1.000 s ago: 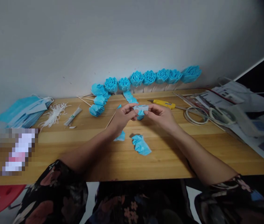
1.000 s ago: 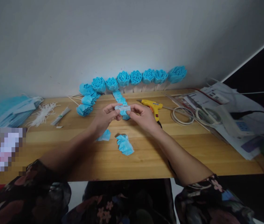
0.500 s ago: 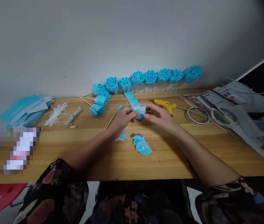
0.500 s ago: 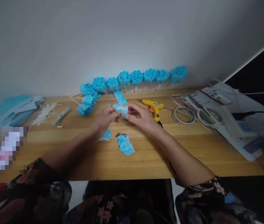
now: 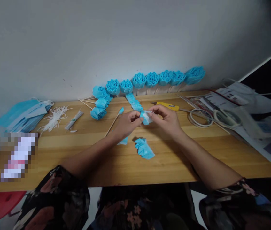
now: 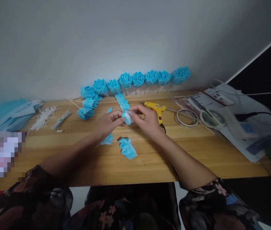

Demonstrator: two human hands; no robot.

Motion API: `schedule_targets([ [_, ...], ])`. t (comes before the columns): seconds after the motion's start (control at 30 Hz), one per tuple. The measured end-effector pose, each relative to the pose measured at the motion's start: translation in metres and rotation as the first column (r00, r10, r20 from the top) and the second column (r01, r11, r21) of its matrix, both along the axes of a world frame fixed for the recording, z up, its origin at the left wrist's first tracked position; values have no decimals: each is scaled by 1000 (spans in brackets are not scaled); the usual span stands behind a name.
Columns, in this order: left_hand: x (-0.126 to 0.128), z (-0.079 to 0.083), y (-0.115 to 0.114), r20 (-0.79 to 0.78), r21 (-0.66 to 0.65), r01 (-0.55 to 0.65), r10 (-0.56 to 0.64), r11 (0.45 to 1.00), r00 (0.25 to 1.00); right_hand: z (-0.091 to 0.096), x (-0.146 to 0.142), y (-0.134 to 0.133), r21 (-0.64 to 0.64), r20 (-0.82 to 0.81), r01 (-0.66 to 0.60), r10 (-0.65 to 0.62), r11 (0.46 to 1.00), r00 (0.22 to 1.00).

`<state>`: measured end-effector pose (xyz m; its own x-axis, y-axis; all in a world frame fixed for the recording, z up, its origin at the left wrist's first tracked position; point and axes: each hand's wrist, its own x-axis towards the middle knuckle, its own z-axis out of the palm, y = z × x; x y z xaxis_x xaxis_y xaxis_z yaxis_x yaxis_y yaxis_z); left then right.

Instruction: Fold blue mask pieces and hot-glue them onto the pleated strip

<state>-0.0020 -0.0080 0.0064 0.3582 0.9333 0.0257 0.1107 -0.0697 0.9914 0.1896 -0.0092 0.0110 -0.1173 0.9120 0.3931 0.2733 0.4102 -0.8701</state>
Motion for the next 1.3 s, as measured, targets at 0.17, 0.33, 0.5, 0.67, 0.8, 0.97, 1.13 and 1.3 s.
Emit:
schedule_targets([
  [0.17, 2, 1, 1, 169, -60, -3, 13, 998, 986, -4, -1, 2, -61, -88, -41, 35, 997, 996],
  [0.33, 1, 2, 1, 169, -81, -66, 79, 995, 982, -5, 0, 2, -64, -21, -66, 65, 996, 998],
  [0.5, 2, 2, -1, 126, -78, -48, 58, 996, 990, -6, 0, 3, -61, -33, 18, -20, 998, 999],
  [0.67, 2, 2, -3, 58, -23, -32, 34, 999, 998, -3, 0, 3, -84, -55, 40, -44, 996, 997],
  [0.8, 1, 4, -3, -7, 65, -75, 76, 995, 997, -2, -1, 1, -104, -84, 8, -17, 995, 996],
  [0.97, 0, 5, -2, 39, 24, -61, 60, 998, 997, -5, -3, 0, -94, -74, -20, 13, 995, 997],
  [1.13, 1, 4, -1, 108, -76, -67, 75, 995, 991, -7, -3, 1, -129, -128, -38, 21, 991, 991],
  [1.3, 1, 2, 0, 121, -93, -78, 89, 993, 989, -5, -2, 0, -113, -76, -45, 36, 993, 996],
])
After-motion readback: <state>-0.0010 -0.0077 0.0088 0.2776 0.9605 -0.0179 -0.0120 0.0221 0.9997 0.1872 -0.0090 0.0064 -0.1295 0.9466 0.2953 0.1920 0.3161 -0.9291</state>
